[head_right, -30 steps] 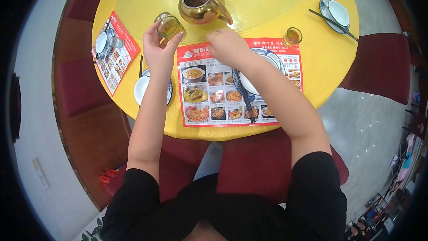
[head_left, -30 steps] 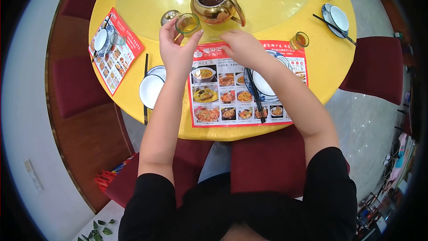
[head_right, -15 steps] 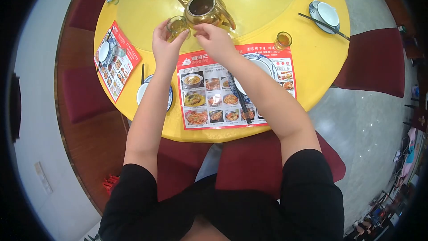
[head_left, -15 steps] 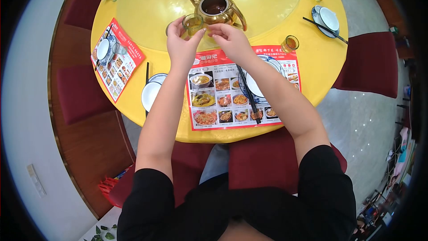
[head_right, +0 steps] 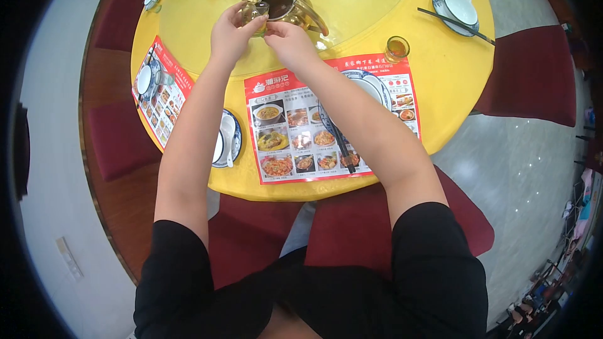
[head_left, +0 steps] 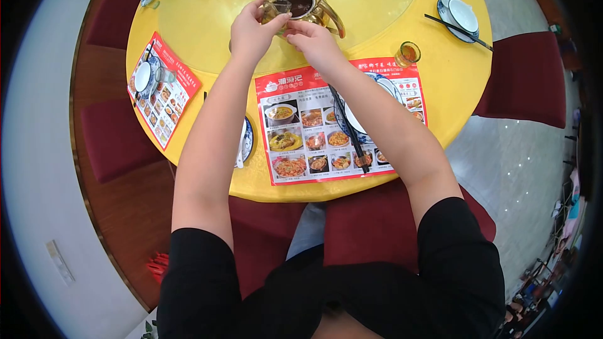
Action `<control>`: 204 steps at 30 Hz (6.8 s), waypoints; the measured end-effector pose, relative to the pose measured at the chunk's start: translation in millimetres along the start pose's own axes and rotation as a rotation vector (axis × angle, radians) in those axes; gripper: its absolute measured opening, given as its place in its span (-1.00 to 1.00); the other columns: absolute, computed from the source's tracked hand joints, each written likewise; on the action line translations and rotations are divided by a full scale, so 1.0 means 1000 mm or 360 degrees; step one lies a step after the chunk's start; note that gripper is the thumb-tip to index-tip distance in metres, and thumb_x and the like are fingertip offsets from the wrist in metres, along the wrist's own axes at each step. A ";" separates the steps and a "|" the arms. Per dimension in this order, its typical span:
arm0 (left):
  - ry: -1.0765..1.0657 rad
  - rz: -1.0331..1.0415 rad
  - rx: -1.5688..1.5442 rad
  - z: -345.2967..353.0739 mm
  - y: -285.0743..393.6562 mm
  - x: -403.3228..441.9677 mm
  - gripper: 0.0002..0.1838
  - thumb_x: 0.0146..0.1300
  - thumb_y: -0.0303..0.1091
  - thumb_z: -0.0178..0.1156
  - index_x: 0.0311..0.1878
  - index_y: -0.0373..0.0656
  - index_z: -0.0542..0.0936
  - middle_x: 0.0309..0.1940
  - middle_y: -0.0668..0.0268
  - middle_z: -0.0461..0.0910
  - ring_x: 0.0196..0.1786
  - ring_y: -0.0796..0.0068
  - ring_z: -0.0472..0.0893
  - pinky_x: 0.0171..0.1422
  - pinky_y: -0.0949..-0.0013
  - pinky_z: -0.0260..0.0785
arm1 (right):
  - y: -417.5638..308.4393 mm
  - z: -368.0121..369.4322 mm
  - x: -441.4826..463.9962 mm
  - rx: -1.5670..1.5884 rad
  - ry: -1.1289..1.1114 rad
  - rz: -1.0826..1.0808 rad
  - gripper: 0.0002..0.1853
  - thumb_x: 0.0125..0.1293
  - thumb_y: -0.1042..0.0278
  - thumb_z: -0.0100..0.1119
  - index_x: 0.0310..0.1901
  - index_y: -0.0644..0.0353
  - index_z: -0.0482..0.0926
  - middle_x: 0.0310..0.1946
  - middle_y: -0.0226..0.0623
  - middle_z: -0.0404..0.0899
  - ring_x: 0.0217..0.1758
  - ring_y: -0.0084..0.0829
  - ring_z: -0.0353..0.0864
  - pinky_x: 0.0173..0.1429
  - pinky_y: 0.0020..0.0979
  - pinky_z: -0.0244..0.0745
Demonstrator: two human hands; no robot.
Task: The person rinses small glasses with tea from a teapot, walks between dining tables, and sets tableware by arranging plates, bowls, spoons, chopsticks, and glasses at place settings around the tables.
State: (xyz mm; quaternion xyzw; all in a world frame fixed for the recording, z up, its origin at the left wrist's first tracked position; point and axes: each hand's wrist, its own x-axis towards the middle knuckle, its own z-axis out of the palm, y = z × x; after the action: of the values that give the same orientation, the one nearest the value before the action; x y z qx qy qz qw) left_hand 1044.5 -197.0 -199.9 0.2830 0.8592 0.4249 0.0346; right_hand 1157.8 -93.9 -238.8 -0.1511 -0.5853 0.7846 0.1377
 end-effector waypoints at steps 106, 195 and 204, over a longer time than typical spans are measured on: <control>-0.0102 -0.0036 0.0479 -0.007 0.021 -0.007 -0.36 0.15 0.06 0.37 0.13 -0.28 0.58 -0.13 0.10 0.71 -0.12 0.29 0.71 -0.01 0.31 0.52 | -0.021 0.000 -0.010 0.0360 0.0035 0.0236 -0.53 0.43 0.06 0.09 0.15 0.30 0.52 -0.01 -0.26 0.57 0.10 -0.38 0.56 0.19 -0.38 0.42; -0.0253 0.0207 0.0552 0.242 0.434 -0.504 -0.67 0.34 -0.12 0.13 -0.16 -0.21 0.68 -0.21 0.09 0.68 -0.11 0.08 0.64 0.04 0.06 0.42 | -0.188 -0.645 -0.820 -0.1578 0.0562 0.0539 -0.57 0.30 0.20 0.24 0.15 0.17 0.56 0.06 -0.06 0.62 0.15 -0.10 0.58 0.19 -0.20 0.48; 0.0253 0.0298 0.1041 0.277 0.446 -0.504 -0.88 0.18 -0.30 0.16 -0.36 -0.07 0.64 -0.38 0.32 0.64 -0.21 0.25 0.59 0.01 0.14 0.30 | -0.227 -0.726 -0.721 -0.1636 0.0097 0.0535 -0.56 0.29 0.18 0.25 0.15 0.18 0.56 0.07 -0.06 0.62 0.15 -0.09 0.58 0.21 -0.19 0.47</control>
State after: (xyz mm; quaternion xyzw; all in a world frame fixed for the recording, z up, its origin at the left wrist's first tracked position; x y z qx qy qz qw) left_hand 1753.3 -46.8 -133.1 0.3227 0.9201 0.1490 -0.1643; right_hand 2116.9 322.6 -161.2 -0.3132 -0.8572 0.4036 -0.0645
